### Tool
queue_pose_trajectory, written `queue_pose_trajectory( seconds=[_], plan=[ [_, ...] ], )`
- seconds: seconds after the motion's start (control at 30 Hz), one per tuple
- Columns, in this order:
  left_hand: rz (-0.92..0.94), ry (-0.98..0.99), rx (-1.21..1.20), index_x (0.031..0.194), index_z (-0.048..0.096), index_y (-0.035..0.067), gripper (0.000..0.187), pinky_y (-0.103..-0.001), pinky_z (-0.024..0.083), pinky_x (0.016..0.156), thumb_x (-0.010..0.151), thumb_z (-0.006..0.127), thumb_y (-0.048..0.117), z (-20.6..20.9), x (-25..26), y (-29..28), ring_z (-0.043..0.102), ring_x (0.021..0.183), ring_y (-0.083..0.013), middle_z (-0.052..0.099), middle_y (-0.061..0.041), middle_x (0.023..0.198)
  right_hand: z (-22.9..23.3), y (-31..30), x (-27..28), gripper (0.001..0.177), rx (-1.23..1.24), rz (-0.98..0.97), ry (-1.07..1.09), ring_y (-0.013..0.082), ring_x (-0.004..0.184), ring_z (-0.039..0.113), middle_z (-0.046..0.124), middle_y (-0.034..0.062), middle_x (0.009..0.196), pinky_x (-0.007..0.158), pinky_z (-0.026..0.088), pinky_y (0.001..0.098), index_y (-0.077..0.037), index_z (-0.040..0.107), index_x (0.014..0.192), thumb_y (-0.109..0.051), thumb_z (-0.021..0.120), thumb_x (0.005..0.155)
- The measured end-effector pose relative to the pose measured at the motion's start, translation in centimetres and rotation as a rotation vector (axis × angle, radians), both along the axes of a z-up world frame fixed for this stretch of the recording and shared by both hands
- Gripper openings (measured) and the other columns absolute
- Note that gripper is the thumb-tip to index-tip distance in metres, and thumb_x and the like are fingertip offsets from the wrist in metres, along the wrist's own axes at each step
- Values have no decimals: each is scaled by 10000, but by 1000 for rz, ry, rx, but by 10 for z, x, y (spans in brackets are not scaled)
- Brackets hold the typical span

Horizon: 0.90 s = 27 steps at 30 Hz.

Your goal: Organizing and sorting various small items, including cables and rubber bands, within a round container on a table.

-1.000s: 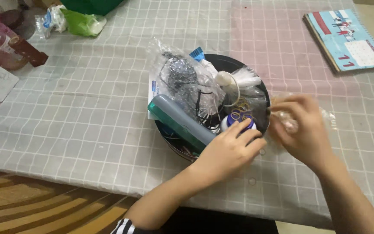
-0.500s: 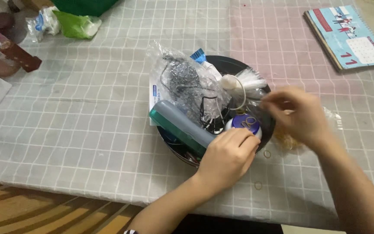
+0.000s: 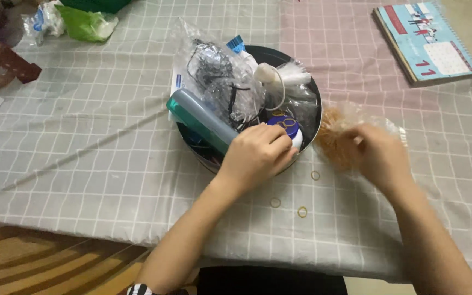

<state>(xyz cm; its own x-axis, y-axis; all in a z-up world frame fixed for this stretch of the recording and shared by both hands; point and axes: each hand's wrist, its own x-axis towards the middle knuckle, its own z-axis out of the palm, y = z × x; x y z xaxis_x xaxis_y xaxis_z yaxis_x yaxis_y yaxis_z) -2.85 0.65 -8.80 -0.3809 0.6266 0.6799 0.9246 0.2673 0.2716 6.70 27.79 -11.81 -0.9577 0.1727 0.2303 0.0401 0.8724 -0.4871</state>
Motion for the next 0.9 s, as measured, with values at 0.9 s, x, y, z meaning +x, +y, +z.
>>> queue_pose_trajectory(
  seconds=[0.9],
  plan=[
    [394,-71,-87,989,685,127,240,-419,364,824,792,805,194,25,47,-96,577,884,-218,613,16,934,-49,5,35,181,96,-100,95,325,933,701,730,122,1034,796,553,418,-120,743,1042,-214,754,887]
  ],
)
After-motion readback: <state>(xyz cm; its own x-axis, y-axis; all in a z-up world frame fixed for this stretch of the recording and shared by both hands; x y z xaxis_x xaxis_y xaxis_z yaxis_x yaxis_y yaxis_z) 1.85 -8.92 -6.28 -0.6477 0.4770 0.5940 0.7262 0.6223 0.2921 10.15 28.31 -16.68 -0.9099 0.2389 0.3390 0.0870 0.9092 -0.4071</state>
